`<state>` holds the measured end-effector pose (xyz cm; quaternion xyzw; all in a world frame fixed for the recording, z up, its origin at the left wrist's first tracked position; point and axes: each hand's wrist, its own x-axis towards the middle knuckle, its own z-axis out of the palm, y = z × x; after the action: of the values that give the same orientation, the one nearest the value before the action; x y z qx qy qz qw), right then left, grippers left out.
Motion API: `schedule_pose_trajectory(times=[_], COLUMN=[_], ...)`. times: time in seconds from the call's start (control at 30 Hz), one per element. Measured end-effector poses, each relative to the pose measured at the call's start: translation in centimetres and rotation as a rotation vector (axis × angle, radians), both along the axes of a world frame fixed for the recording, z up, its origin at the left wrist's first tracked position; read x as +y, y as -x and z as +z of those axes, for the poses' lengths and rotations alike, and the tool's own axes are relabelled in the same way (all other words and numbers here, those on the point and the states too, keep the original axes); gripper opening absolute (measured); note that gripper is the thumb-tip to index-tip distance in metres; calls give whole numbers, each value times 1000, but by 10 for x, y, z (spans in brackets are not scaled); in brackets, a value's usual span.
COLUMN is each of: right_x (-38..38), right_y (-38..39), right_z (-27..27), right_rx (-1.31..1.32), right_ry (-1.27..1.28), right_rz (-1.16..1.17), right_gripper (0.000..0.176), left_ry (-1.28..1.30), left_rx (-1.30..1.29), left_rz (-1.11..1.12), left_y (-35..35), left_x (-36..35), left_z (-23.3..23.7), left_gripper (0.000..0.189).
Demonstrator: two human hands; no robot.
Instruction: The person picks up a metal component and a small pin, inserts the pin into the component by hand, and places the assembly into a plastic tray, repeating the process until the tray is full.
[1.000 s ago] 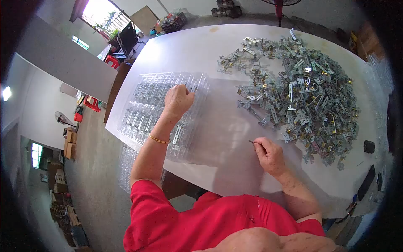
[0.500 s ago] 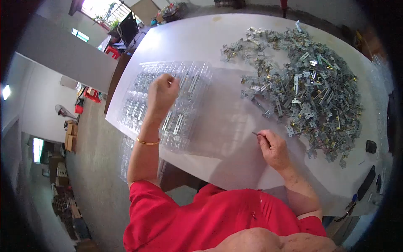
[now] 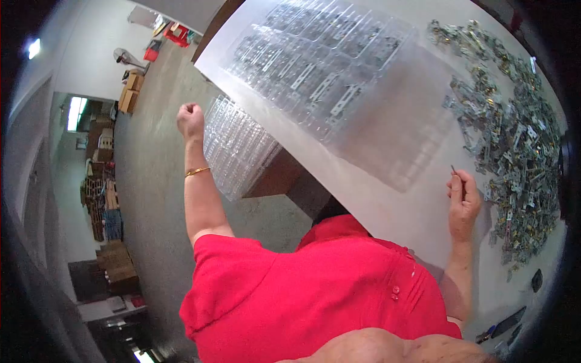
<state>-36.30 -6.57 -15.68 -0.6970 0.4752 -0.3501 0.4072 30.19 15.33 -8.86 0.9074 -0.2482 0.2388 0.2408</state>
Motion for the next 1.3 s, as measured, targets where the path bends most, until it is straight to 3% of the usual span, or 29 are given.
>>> schedule_pose_trajectory(times=[0.1, 0.27, 0.47, 0.53, 0.77, 0.87, 1.07, 1.1, 1.17, 1.23, 1.3], right_x=[-1, 1, -3, -2, -3, -3, -6, -5, -3, -2, 0], right_y=[3, -3, 4, 4, -3, -4, 1, -2, -6, -7, -10], right_z=[-10, -12, -21, -19, -19, -18, -23, -22, -18, -11, -6], right_rx=[3, -5, 50, 87, 176, 190, 151, 141, 122, 112, 76], right_ry=[15, 16, 13, 2, 39, 51, 38, 64, 95, 107, 63], right_rz=[-8, -44, -33, -43, -108, -107, -47, -40, -25, -18, -2], right_gripper=[15, 16, 16, 16, 17, 17, 16, 16, 14, 12, 10], left_ry=[1, -309, -552, -558, -648, -622, -508, -492, -348, -345, -267], left_rx=[230, 380, 483, 450, 588, 420, 383, 397, 467, 307, 303], left_rz=[10, 205, 354, 416, 365, 340, 418, 442, 378, 367, 313], left_y=[-42, -27, -25, -23, -21, -28, -18, -15, -64, -86, -55], left_x=[65, 111, 140, 141, 135, 152, 183, 190, 252, 277, 252], left_z=[-75, -157, -208, -214, -192, -198, -146, -135, -157, -148, -87], left_gripper=[22, 25, 46, 43, 23, 21, 19, 19, 19, 20, 23])
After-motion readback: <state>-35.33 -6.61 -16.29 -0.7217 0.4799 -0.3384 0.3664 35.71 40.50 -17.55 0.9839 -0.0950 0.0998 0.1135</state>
